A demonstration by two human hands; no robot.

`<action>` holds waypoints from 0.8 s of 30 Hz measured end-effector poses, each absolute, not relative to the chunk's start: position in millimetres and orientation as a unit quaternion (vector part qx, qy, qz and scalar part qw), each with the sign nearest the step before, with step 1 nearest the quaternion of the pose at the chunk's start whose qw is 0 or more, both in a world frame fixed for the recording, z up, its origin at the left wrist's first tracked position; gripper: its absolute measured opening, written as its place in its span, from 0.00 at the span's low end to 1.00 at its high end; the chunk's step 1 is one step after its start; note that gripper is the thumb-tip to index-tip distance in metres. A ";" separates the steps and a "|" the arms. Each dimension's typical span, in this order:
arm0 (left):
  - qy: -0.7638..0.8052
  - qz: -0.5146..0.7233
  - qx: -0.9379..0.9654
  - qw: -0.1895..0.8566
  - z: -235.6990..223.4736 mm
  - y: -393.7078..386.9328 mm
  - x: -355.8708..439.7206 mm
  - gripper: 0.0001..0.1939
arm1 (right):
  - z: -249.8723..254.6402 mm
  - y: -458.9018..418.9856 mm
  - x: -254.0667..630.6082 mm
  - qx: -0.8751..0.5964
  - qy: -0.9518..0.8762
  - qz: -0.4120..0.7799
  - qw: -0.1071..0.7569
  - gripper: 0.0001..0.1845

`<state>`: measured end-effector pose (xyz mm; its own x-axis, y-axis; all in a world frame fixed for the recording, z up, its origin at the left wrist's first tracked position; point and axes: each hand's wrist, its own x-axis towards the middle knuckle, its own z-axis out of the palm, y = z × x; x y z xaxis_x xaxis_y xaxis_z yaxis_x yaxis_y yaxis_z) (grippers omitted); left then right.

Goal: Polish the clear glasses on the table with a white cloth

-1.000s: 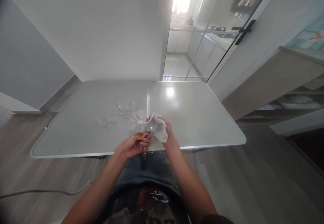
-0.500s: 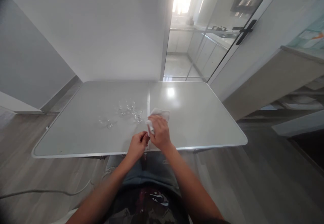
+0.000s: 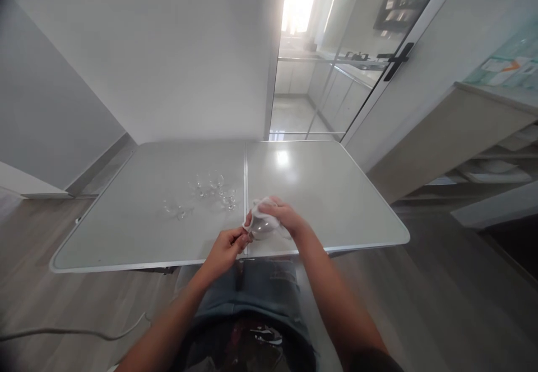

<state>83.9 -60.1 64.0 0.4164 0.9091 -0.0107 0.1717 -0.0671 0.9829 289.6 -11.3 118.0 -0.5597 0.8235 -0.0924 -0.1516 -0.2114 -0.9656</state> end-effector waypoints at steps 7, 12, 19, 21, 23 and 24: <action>0.403 0.431 0.490 0.642 55.2 -53.3 101.1 0.26 | 77.5 -26.7 229.7 -0.305 -0.241 0.664 0.638 0.23; 0.469 0.501 0.456 0.566 53.4 -58.7 116.9 0.23 | 64.7 -38.1 199.5 -0.371 -0.250 0.594 0.669 0.29; 0.525 0.477 0.531 0.464 56.4 -61.1 118.4 0.12 | 62.5 -46.1 211.4 -0.483 -0.580 0.226 0.616 0.29; 0.540 0.462 0.551 0.436 52.8 -62.5 116.8 0.12 | 70.0 -40.0 226.2 -0.447 -0.709 0.131 0.529 0.27; 0.550 0.443 0.571 0.418 49.0 -63.6 114.2 0.11 | 81.5 -32.9 240.1 -0.401 -0.804 0.102 0.427 0.25; 0.552 0.432 0.583 0.411 47.7 -63.9 112.5 0.11 | 88.2 -29.8 245.9 -0.387 -0.828 0.103 0.392 0.24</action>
<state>112.5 -63.9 47.7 0.0176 0.9987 0.0489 0.2887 -0.0519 0.9560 245.9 -29.8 88.2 -0.3927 0.7220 0.5697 0.5600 0.6791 -0.4746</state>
